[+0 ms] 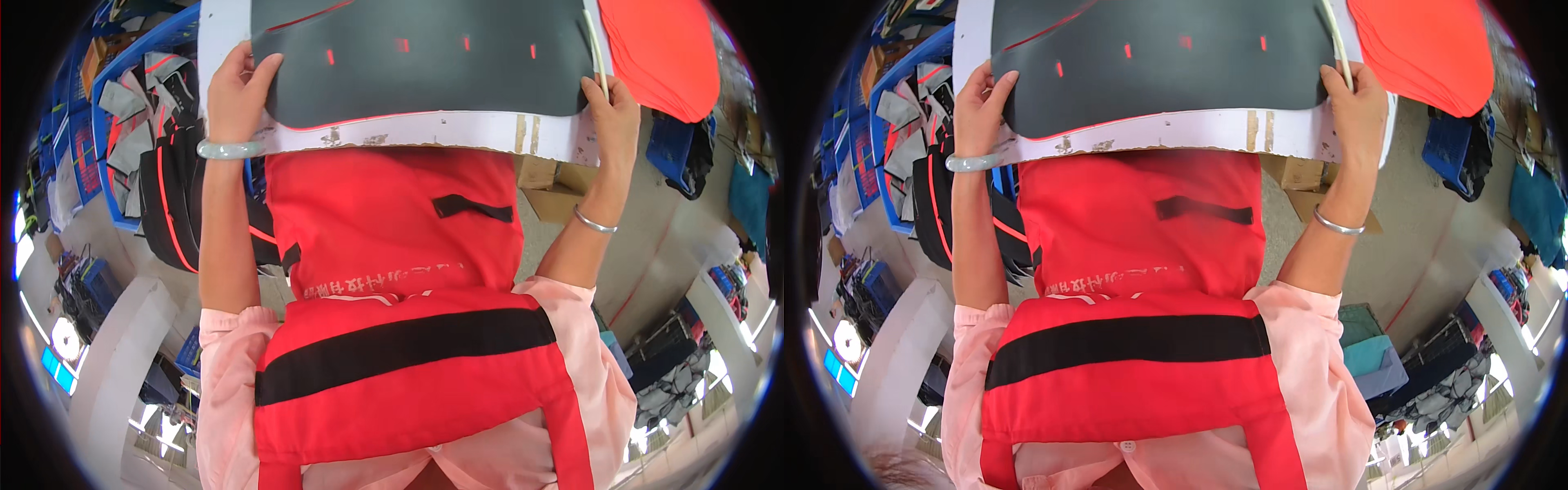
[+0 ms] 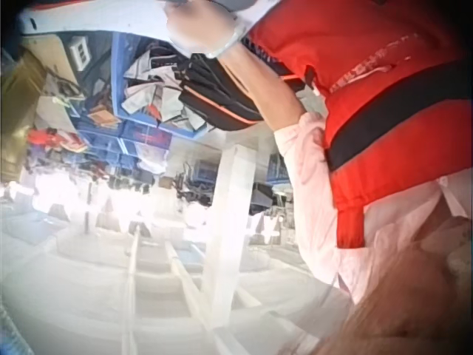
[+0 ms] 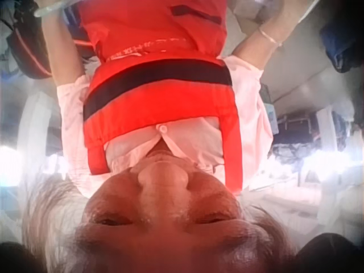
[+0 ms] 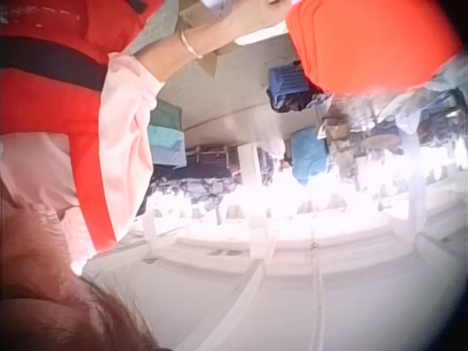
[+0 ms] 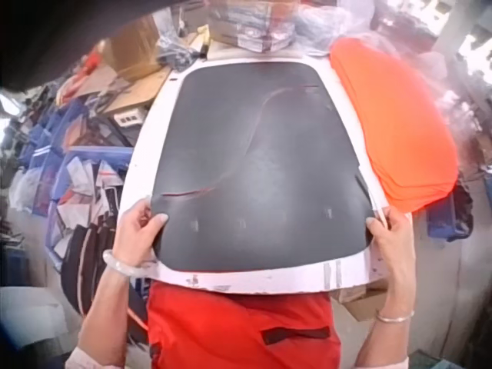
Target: The person marks red lines and small dashes on a dark gray sheet using a white pencil, guided by a red template. They repeatedly lift and reposition the template, then handle a white sheet with red edges and a yellow label, placing it on a table and continuing to mark the gray sheet.
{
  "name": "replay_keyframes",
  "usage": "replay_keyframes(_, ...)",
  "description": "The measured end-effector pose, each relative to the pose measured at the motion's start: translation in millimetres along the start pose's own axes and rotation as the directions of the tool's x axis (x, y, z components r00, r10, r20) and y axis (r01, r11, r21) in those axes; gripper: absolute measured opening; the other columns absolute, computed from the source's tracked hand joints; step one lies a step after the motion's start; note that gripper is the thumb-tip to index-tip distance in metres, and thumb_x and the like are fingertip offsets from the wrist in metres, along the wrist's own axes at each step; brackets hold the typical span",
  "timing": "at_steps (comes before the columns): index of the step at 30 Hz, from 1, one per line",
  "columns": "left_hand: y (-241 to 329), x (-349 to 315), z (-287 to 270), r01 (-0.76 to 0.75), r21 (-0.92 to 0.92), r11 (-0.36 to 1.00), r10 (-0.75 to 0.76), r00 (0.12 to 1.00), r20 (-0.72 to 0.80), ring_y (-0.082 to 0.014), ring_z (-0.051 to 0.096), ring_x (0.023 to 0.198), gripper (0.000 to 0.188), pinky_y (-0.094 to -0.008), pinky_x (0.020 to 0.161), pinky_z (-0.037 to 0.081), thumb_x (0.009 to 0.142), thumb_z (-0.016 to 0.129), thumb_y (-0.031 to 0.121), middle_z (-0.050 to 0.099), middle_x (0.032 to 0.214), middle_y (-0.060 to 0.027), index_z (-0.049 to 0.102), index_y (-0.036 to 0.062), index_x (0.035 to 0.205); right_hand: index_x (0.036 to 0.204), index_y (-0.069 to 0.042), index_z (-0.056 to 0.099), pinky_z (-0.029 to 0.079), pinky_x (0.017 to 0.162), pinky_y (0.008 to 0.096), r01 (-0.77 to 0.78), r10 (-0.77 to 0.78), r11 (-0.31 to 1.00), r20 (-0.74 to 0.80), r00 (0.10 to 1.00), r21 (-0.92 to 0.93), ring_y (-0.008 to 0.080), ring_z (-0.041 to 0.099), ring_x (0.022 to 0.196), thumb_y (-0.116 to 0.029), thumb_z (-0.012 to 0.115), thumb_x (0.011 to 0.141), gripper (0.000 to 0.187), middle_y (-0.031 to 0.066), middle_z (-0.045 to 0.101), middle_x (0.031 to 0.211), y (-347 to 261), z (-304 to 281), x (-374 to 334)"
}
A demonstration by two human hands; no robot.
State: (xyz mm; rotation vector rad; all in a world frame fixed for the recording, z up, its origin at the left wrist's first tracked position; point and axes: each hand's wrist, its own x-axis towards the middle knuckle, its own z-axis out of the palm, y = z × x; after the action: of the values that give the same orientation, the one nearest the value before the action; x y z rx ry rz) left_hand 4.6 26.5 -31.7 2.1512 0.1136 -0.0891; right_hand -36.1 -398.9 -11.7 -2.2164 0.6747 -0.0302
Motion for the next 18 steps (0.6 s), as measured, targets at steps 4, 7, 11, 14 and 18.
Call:
replay_keyframes(4,3.9,0.0,0.4,-0.03,0.155,0.987,0.037,0.998,-0.044,-0.0147,0.062,0.065,0.032,-0.0282,0.061,0.049,0.084,0.069,0.023,0.066,0.073,-0.0073,0.064,0.0038,0.109,0.092,0.002,0.066,0.038,0.056,0.0237,-0.003,0.003,1.0,0.001,1.0,-0.027,0.0061,0.047,0.061,-0.025,0.071,0.082,0.029,-0.0015,0.053,0.067,7.6,-0.9,3.7)
replay_keyframes(7,6.3,-3.1,-0.5,-0.075,0.237,0.969,0.092,0.994,-0.061,-0.0246,0.064,0.065,0.034,-0.0336,0.062,0.05,0.084,0.068,0.027,0.066,0.075,-0.0128,0.063,0.0025,0.106,0.093,0.001,0.066,0.038,0.057,0.0234,0.037,-0.038,0.999,-0.005,0.999,-0.039,0.006,0.046,0.062,-0.025,0.07,0.082,0.028,-0.0021,0.053,0.068,11.5,1.1,4.8)
replay_keyframes(11,8.3,-4.9,0.4,-0.042,0.235,0.971,0.06,0.996,-0.072,-0.0269,0.063,0.065,0.035,-0.036,0.062,0.049,0.082,0.069,0.028,0.065,0.073,-0.0133,0.063,0.0022,0.104,0.093,0.0,0.066,0.036,0.058,0.0229,0.027,-0.027,0.999,-0.009,1.0,-0.043,0.0057,0.044,0.064,-0.025,0.07,0.083,0.028,-0.0029,0.052,0.069,17.4,0.7,7.8)
replay_keyframes(14,10.6,-7.1,0.1,-0.044,0.279,0.959,0.068,0.995,-0.079,-0.0184,0.061,0.063,0.035,-0.0308,0.06,0.049,0.084,0.069,0.027,0.064,0.071,-0.0083,0.063,0.003,0.109,0.091,0.0,0.065,0.033,0.057,0.0229,0.025,-0.026,0.998,-0.018,1.0,-0.056,0.0054,0.04,0.062,-0.024,0.069,0.083,0.026,-0.0042,0.047,0.067,10.7,2.2,5.5)
replay_keyframes(18,5.1,-11.0,-0.2,-0.082,0.324,0.942,0.122,0.987,-0.105,-0.0169,0.061,0.062,0.035,-0.0294,0.059,0.049,0.084,0.069,0.026,0.063,0.07,-0.0072,0.063,0.0028,0.11,0.089,0.0,0.064,0.029,0.055,0.0231,0.038,-0.038,0.999,0.009,0.999,-0.017,0.0049,0.037,0.061,-0.022,0.068,0.084,0.024,-0.0052,0.044,0.066,13.0,6.8,8.4)
